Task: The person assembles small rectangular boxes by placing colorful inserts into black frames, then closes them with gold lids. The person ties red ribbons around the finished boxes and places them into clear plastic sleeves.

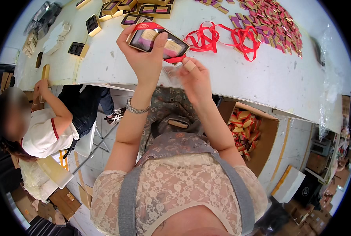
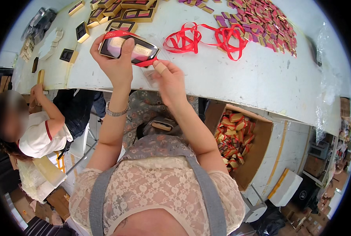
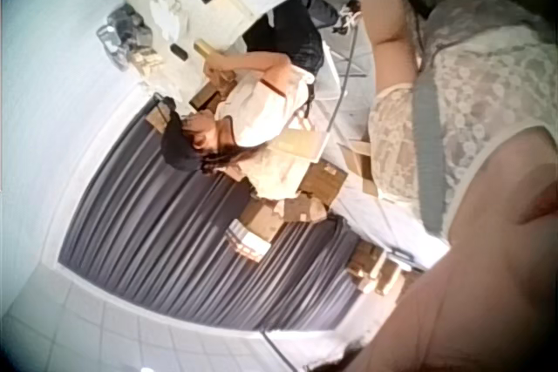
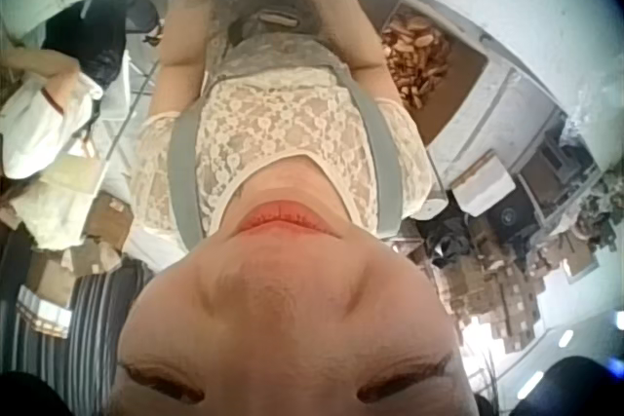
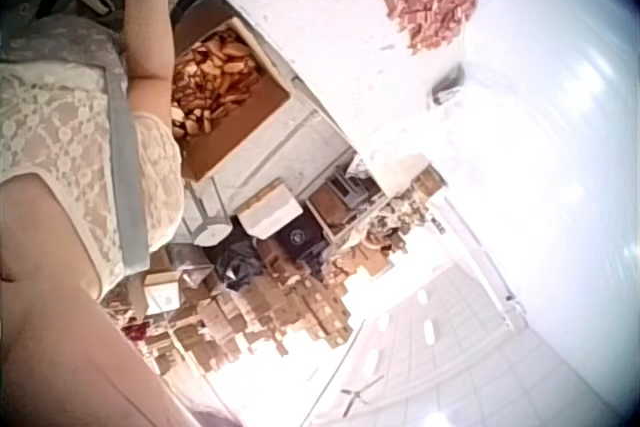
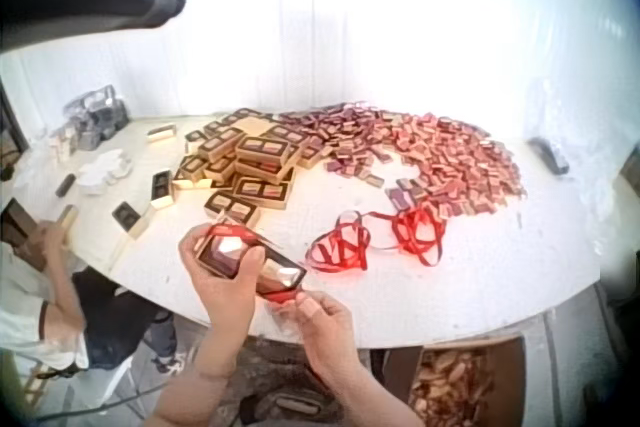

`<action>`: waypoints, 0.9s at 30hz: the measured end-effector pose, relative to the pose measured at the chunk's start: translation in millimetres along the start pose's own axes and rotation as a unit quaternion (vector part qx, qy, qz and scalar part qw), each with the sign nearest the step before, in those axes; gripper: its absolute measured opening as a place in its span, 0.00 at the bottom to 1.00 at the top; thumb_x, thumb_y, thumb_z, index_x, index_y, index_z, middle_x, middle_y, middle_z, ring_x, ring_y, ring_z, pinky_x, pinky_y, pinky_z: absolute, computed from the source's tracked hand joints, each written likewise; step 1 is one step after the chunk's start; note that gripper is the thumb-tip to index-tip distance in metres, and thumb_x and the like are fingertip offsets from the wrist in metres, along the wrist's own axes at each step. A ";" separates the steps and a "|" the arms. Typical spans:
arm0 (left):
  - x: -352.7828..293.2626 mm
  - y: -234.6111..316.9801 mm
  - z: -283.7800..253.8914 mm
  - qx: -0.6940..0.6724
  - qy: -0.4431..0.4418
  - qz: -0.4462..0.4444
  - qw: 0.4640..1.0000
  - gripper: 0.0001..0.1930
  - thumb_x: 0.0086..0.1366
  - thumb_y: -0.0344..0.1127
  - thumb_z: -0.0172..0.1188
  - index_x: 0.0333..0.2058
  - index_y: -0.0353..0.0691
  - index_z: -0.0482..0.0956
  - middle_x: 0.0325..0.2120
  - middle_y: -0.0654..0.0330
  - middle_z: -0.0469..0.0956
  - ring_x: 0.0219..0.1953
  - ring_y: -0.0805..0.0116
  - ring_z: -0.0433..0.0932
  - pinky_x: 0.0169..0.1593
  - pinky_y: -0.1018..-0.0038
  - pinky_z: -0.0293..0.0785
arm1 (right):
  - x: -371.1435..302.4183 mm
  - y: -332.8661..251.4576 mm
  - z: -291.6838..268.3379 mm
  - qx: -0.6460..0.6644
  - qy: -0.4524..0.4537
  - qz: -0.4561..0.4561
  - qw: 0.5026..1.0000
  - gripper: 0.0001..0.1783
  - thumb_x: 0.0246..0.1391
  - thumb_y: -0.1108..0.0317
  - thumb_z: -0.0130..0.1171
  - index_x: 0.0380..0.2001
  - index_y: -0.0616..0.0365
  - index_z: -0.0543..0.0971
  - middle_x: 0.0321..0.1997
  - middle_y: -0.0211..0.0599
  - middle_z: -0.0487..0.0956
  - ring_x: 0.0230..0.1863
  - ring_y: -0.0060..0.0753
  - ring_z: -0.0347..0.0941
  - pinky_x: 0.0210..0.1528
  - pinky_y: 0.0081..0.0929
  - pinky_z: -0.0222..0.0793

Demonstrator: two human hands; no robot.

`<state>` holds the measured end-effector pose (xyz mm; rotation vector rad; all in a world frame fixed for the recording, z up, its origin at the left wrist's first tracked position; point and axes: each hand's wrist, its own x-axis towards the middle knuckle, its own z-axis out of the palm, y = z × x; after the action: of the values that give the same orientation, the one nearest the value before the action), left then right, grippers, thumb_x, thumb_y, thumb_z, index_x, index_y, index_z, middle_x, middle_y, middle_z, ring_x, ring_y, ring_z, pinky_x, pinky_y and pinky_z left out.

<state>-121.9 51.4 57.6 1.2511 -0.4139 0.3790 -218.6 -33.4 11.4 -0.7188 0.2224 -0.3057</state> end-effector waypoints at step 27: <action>-14.2 -26.5 -40.7 -0.086 -0.030 -0.324 0.942 0.24 0.71 0.36 0.49 0.61 0.31 0.58 0.49 0.55 0.71 0.48 0.66 0.74 0.51 0.69 0.73 | 8.3 -51.8 2.9 -0.643 -0.122 -0.252 0.713 0.11 0.54 0.65 0.59 0.39 0.56 0.83 0.29 0.40 0.80 0.29 0.42 0.77 0.32 0.36 0.71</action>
<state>-117.4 82.6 18.1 1.1564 -0.0655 -0.2541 -220.2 -71.4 47.6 -2.2325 -0.0682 -0.5680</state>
